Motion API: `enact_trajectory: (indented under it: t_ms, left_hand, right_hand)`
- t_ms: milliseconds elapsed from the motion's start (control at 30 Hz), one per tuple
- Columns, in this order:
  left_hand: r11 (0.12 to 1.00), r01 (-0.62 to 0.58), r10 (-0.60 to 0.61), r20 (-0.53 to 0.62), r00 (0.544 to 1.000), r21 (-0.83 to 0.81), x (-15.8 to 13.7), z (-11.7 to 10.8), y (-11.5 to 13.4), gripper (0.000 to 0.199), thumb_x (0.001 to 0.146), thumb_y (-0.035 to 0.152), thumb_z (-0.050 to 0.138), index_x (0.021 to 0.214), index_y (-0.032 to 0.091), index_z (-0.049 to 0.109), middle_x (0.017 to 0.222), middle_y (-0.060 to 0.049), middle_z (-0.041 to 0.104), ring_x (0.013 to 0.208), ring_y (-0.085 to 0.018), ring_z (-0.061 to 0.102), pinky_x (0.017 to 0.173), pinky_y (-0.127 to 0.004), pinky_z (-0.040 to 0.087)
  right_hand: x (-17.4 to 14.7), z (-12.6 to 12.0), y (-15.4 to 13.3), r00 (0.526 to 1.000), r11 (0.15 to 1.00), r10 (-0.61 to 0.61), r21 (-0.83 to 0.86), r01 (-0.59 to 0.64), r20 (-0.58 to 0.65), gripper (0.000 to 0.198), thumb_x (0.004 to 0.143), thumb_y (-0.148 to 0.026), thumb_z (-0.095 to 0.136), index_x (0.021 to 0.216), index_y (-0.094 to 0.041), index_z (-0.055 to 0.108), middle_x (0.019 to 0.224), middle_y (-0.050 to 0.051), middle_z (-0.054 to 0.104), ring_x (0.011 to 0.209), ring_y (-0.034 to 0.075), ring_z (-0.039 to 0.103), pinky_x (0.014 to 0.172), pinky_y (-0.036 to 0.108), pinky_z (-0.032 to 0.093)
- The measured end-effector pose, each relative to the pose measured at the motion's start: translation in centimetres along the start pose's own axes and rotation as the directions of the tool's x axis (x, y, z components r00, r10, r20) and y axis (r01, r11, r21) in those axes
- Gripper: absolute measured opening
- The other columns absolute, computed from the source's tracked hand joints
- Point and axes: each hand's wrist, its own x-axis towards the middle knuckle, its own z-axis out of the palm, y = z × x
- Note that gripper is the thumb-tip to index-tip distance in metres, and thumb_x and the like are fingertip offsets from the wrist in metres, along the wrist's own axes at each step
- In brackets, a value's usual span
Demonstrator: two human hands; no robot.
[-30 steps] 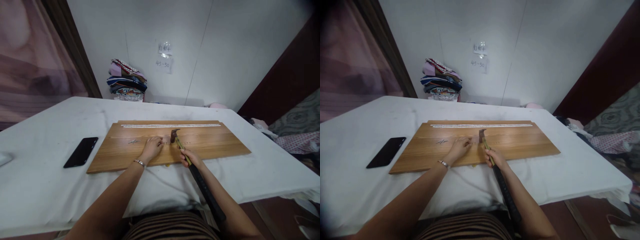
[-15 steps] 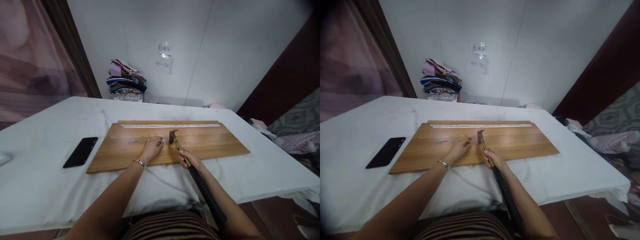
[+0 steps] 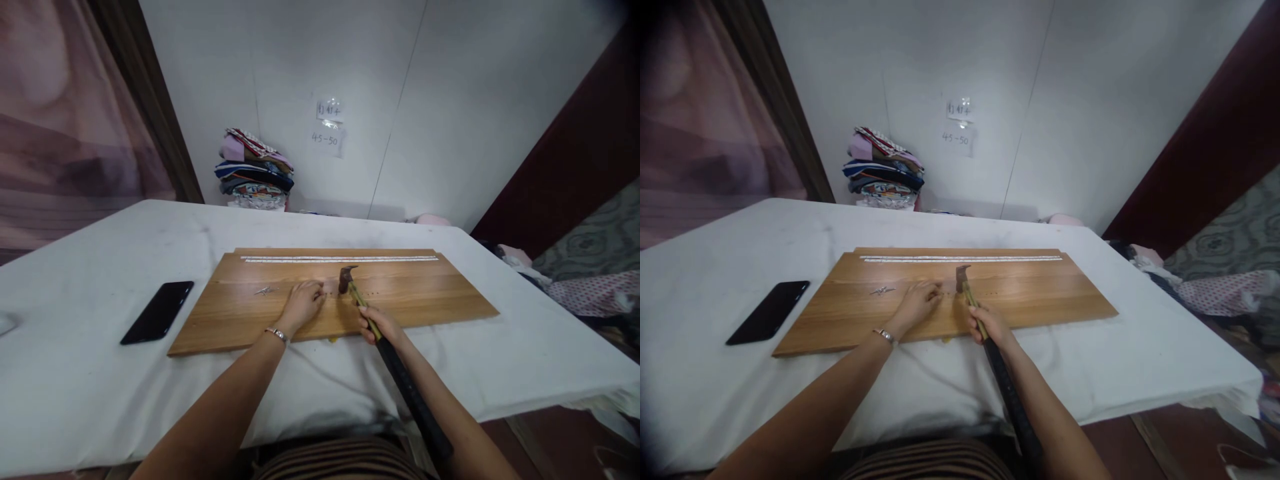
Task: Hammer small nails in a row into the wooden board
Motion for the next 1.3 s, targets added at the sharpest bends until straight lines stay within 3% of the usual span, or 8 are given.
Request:
enact_trajectory:
  t_ms: [1300]
  left_hand:
    - [1.000,0.001,-0.001,0.001,1.000,-0.004,0.05,-0.12,0.11,0.010,0.086,0.022,0.056,0.081,0.022,0.065,0.116,-0.004,0.068,0.110,-0.021,0.059,0.097,-0.036,0.039]
  right_hand:
    - [-0.03,0.43,0.20,1.000,1.000,0.014,0.022,-0.014,0.024,0.050,0.065,-0.047,0.073,0.100,-0.021,0.049,0.050,-0.012,0.047,0.029,0.006,0.038,0.029,0.019,0.020]
